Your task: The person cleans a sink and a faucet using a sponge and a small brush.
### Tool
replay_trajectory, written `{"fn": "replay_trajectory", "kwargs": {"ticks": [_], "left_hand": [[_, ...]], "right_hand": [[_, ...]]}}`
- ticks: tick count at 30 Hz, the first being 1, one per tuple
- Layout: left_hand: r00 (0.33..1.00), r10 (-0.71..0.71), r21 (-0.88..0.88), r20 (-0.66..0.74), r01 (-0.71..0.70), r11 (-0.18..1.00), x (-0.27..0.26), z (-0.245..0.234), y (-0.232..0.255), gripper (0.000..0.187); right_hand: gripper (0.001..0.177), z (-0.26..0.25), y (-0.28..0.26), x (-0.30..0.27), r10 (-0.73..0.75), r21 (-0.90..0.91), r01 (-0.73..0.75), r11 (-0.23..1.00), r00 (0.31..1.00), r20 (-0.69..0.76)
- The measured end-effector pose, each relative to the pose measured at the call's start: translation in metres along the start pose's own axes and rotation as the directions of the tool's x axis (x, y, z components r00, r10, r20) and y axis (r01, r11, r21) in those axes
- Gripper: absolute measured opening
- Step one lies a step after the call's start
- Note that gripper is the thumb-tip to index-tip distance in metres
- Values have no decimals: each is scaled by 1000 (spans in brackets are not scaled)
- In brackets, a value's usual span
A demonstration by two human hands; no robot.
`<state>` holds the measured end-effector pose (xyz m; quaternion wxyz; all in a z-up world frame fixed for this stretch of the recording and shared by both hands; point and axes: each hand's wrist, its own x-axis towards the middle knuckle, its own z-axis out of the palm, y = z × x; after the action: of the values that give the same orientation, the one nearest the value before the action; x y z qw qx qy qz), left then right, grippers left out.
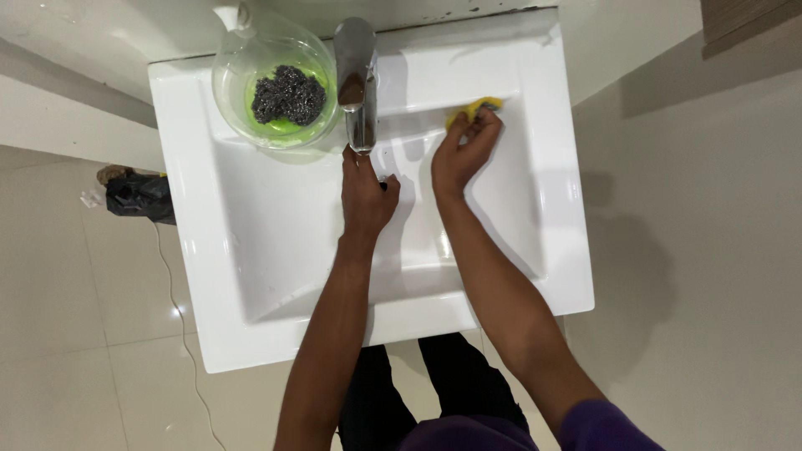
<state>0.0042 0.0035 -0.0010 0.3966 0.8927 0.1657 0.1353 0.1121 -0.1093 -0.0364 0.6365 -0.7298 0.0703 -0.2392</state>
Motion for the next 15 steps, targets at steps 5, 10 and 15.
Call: {"fn": "replay_trajectory", "kwargs": {"ticks": [5,10,15], "left_hand": [[999,23,-7,-26,-23,1000,1,1,-2,81],[994,87,11,-71,-86,996,1,3,-5,81],[993,91,-4,-74,-92,996,1,2,-5,80]], "right_hand": [[18,0,16,-7,-29,-59,33,998,996,79],[19,11,19,-28,33,2,-35,999,967,252],[18,13,5,-28,-32,68,15,998,966,255]]}}
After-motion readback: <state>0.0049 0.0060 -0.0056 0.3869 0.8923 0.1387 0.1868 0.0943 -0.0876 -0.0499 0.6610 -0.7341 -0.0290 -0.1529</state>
